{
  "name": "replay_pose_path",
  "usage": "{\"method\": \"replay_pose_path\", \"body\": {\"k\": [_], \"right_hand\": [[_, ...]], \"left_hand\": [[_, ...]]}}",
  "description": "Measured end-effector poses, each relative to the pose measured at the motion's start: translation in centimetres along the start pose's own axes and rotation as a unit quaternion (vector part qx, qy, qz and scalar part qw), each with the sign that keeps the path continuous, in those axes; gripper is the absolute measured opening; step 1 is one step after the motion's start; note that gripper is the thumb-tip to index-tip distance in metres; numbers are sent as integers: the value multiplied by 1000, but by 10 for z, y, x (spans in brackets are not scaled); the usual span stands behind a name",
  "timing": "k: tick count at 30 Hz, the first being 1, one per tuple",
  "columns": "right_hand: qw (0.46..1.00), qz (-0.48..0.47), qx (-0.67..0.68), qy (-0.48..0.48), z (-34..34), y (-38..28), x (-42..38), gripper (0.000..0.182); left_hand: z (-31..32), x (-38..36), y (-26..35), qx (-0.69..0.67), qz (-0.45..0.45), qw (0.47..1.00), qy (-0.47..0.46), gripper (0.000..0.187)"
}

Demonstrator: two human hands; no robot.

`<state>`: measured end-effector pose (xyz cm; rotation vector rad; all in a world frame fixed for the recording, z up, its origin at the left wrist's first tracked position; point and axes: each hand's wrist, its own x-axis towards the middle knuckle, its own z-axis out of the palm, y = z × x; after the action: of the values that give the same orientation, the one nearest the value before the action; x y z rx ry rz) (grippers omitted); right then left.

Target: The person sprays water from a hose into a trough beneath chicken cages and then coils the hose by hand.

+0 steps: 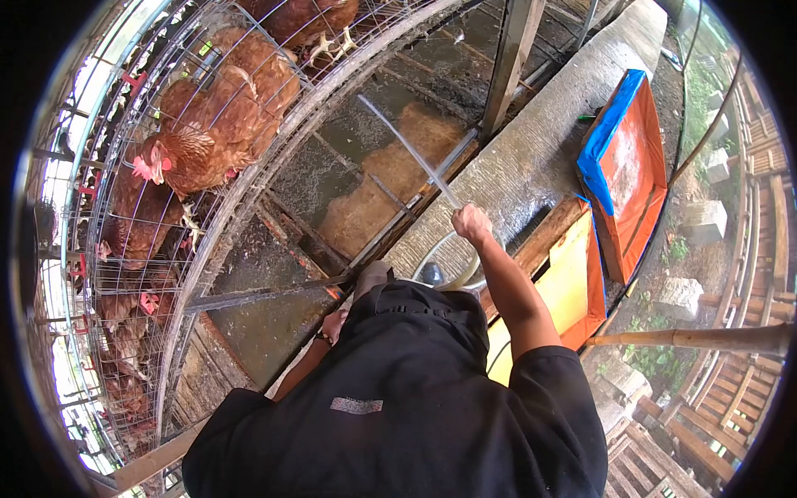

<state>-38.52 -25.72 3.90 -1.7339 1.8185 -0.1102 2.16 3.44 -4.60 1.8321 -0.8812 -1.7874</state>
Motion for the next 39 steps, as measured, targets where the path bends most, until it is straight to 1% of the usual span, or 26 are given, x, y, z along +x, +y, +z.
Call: {"method": "replay_pose_path", "body": {"k": [2, 5, 8, 12, 14, 15, 17, 18, 20, 24, 26, 29, 32, 36, 38, 39], "right_hand": [[1000, -15, -6, 4, 7, 6, 5, 46], [1000, -1, 5, 2, 0, -1, -1, 46], [1000, 17, 10, 4, -13, -13, -10, 46], [1000, 14, 3, -1, -18, -18, -14, 47], [1000, 14, -3, 0, -17, -18, -13, 47], [1000, 14, -4, -1, -17, -19, -13, 47], [1000, 14, -6, -1, -17, -19, -13, 47], [1000, 17, -7, -1, -16, -19, -12, 48], [1000, 22, -8, -1, -13, -18, -10, 48], [999, 25, -8, -32, -20, -24, -12, 46], [999, 27, -5, -37, -23, -27, -14, 46], [998, 37, -5, -41, -22, -27, -13, 45], [998, 39, -8, -47, -23, -27, -13, 45], [997, 45, -14, -53, -22, -28, -13, 45], [998, 43, -16, -53, -21, -26, -12, 45], [998, 42, -15, -55, -20, -25, -11, 45]], "left_hand": [[0, -2, 3, 9, 27, 999, -19, 20], [1, -8, 17, 55, 50, 997, -31, 20], [-3, -2, 5, 81, 48, 995, -30, 19], [-1, -5, 7, 64, 57, 996, -32, 18], [-2, -4, 4, 99, 103, 989, -34, 18], [-8, 5, -12, 142, 144, 979, -35, 19], [-11, 10, -21, 189, 195, 962, -39, 19], [-11, 10, -20, 194, 205, 958, -41, 19], [-11, 10, -19, 193, 191, 962, -44, 20], [-3, -4, 9, 175, 64, 982, -31, 20], [0, -7, 16, 153, 22, 988, -18, 20], [2, -6, 10, 56, 0, 998, -4, 20], [2, -1, -2, -85, -40, 996, -2, 20], [4, -1, -1, -155, -30, 987, -7, 20], [8, -8, 14, -170, -59, 984, 6, 21], [10, -12, 27, -172, -98, 980, 23, 21]]}}
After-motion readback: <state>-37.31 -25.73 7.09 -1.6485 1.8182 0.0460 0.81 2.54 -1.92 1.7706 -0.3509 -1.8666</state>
